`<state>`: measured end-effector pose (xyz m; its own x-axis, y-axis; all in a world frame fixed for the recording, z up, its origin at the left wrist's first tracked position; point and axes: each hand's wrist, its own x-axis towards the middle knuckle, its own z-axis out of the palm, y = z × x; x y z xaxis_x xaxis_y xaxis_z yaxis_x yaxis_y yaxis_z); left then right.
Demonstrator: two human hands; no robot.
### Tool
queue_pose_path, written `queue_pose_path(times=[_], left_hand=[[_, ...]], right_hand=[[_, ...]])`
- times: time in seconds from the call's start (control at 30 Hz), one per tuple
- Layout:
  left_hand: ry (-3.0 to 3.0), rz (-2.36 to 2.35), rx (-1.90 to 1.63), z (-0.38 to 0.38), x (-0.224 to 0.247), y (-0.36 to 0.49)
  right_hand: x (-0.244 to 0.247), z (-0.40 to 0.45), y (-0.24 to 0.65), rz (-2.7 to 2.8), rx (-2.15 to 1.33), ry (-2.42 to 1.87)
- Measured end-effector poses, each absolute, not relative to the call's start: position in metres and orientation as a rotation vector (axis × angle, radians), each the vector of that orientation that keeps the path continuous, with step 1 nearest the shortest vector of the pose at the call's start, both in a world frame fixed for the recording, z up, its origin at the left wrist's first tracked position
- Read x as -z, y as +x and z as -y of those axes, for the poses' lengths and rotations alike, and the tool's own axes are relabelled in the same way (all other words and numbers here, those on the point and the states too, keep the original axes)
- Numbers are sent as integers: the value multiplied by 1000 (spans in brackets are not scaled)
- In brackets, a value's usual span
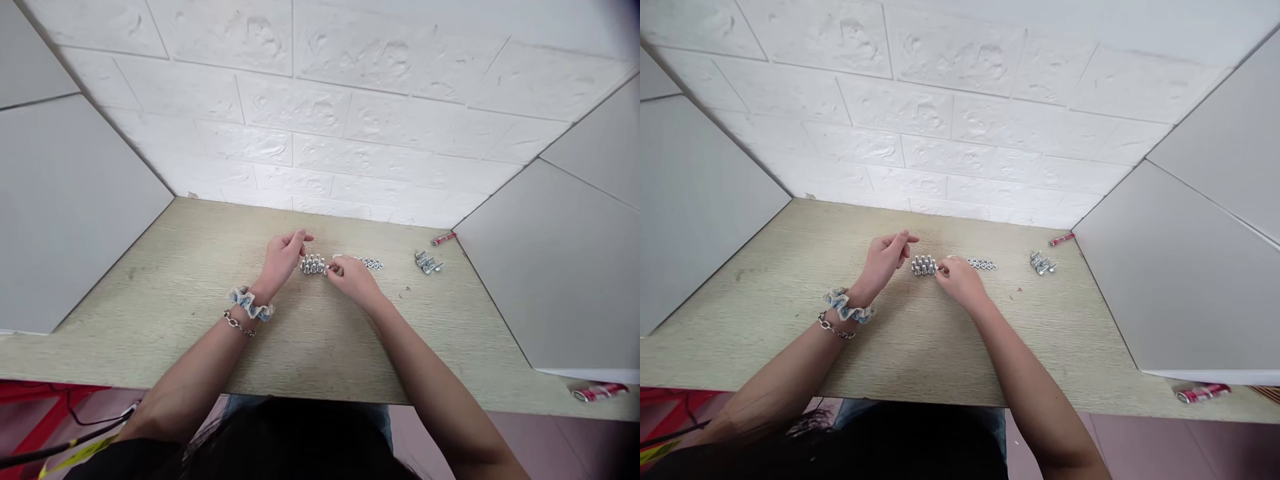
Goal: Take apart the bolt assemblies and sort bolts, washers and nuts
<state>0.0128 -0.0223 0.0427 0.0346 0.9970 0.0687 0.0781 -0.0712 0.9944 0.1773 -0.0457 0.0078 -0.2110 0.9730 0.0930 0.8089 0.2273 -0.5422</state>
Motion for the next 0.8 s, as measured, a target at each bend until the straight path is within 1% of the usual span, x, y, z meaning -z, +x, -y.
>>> queue_pose_path(times=[0.2, 0.8], left_hand=[[1261, -1141, -1221, 25, -43, 15], [1295, -1162, -1214, 25, -43, 15]], right_hand=[[0, 41, 181, 2073, -544, -1658], [5, 36, 182, 2150, -466, -1653]])
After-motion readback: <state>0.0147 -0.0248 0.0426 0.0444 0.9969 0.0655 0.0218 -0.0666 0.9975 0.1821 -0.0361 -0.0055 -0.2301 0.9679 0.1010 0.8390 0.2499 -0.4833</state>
